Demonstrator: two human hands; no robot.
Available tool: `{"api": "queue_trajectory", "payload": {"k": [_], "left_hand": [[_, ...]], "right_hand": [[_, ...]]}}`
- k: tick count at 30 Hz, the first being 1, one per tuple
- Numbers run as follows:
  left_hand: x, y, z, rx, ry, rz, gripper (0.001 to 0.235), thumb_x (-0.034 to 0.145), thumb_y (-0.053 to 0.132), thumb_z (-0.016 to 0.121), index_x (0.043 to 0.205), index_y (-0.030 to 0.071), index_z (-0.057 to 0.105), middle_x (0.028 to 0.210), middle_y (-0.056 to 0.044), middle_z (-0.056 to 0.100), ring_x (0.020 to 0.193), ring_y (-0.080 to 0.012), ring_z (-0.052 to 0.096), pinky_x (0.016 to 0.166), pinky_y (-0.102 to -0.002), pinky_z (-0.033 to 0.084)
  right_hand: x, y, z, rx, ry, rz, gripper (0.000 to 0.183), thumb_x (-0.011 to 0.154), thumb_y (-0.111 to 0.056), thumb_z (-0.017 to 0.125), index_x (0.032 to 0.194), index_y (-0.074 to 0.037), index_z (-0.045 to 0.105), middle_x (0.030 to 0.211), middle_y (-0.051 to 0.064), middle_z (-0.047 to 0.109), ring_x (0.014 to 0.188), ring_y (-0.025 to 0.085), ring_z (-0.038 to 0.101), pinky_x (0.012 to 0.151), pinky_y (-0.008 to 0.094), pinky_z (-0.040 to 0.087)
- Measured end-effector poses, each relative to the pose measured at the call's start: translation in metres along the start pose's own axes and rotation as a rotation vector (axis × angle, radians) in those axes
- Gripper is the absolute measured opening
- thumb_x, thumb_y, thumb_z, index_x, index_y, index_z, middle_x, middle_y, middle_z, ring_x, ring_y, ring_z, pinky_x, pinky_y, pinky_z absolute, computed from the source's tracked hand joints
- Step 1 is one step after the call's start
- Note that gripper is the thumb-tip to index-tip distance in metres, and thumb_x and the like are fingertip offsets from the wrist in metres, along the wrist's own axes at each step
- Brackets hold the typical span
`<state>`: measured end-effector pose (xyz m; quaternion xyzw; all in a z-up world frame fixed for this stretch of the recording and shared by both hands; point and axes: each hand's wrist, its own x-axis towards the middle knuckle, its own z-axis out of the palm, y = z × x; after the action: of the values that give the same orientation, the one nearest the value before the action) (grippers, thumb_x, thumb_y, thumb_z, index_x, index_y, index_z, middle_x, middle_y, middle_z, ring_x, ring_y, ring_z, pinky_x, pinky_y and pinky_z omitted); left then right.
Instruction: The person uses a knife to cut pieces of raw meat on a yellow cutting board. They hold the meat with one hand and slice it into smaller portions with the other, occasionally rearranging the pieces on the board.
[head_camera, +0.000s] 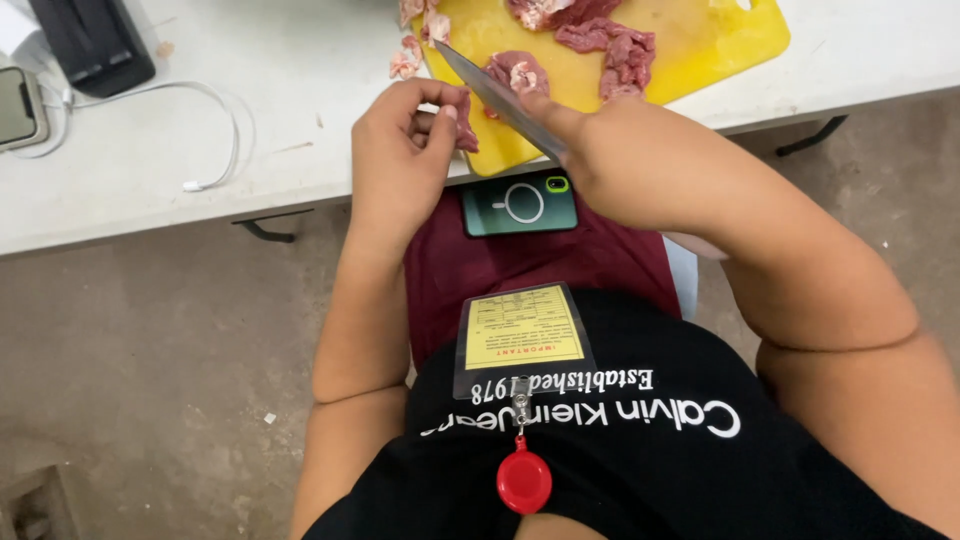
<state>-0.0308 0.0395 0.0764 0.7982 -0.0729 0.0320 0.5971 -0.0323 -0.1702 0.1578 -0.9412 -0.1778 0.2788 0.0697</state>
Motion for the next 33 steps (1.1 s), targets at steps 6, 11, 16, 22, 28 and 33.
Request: {"api": "queue_trajectory", "payload": {"k": [6, 11, 16, 22, 28, 33], "left_hand": [[0.023, 0.027, 0.025, -0.047, -0.157, 0.324, 0.017, 0.092, -0.01, 0.056, 0.098, 0.006, 0.058, 0.088, -0.005, 0.074, 0.067, -0.0114, 0.071, 0.068, -0.023, 0.063], [0.069, 0.031, 0.088, 0.193, -0.193, 0.504, 0.005, 0.095, 0.014, 0.068, 0.097, 0.011, 0.064, 0.088, 0.002, 0.075, 0.069, -0.0148, 0.078, 0.066, -0.032, 0.055], [0.109, -0.006, 0.113, 0.714, -0.168, 0.538, 0.036, 0.078, 0.005, 0.067, 0.112, 0.013, 0.058, 0.096, -0.016, 0.07, 0.082, -0.0452, 0.067, 0.048, -0.06, 0.044], [0.088, -0.039, 0.042, 0.735, 0.118, 0.34, 0.019, 0.096, 0.028, 0.071, 0.095, 0.009, 0.071, 0.085, -0.02, 0.072, 0.075, -0.0483, 0.064, 0.06, -0.058, 0.044], [0.07, -0.042, 0.039, 0.702, -0.196, 0.252, 0.037, 0.087, 0.031, 0.076, 0.114, 0.006, 0.074, 0.116, -0.022, 0.059, 0.104, -0.0483, 0.051, 0.087, -0.058, 0.046], [0.069, -0.015, 0.044, 0.502, -0.373, 0.252, 0.025, 0.08, 0.001, 0.071, 0.09, 0.007, 0.049, 0.095, -0.004, 0.077, 0.096, -0.0334, 0.062, 0.072, -0.045, 0.049]], "right_hand": [[-0.078, 0.074, 0.014, 0.417, 0.429, 0.153, 0.075, 0.099, -0.002, 0.047, 0.172, -0.013, 0.035, 0.077, 0.013, 0.069, 0.049, 0.026, 0.061, 0.072, 0.041, 0.052], [-0.109, 0.093, 0.022, 0.686, 0.564, 0.168, 0.069, 0.105, 0.008, 0.043, 0.173, -0.006, 0.034, 0.064, 0.017, 0.049, 0.054, 0.023, 0.051, 0.063, 0.035, 0.047], [-0.103, 0.118, 0.035, 0.889, 0.616, 0.012, 0.066, 0.109, 0.008, 0.042, 0.172, -0.004, 0.027, 0.078, 0.025, 0.055, 0.048, 0.021, 0.044, 0.046, 0.029, 0.042], [-0.078, 0.11, 0.046, 0.883, 0.4, 0.126, 0.065, 0.105, -0.001, 0.043, 0.169, -0.01, 0.032, 0.062, 0.014, 0.049, 0.051, 0.02, 0.048, 0.062, 0.033, 0.048], [-0.063, 0.087, 0.047, 0.904, 0.437, 0.013, 0.063, 0.107, -0.002, 0.044, 0.168, -0.013, 0.032, 0.062, 0.011, 0.047, 0.049, 0.019, 0.049, 0.063, 0.031, 0.05], [-0.071, 0.083, 0.046, 0.896, 0.467, 0.009, 0.063, 0.107, -0.002, 0.046, 0.168, -0.015, 0.034, 0.063, 0.01, 0.049, 0.051, 0.016, 0.048, 0.069, 0.03, 0.052]]}}
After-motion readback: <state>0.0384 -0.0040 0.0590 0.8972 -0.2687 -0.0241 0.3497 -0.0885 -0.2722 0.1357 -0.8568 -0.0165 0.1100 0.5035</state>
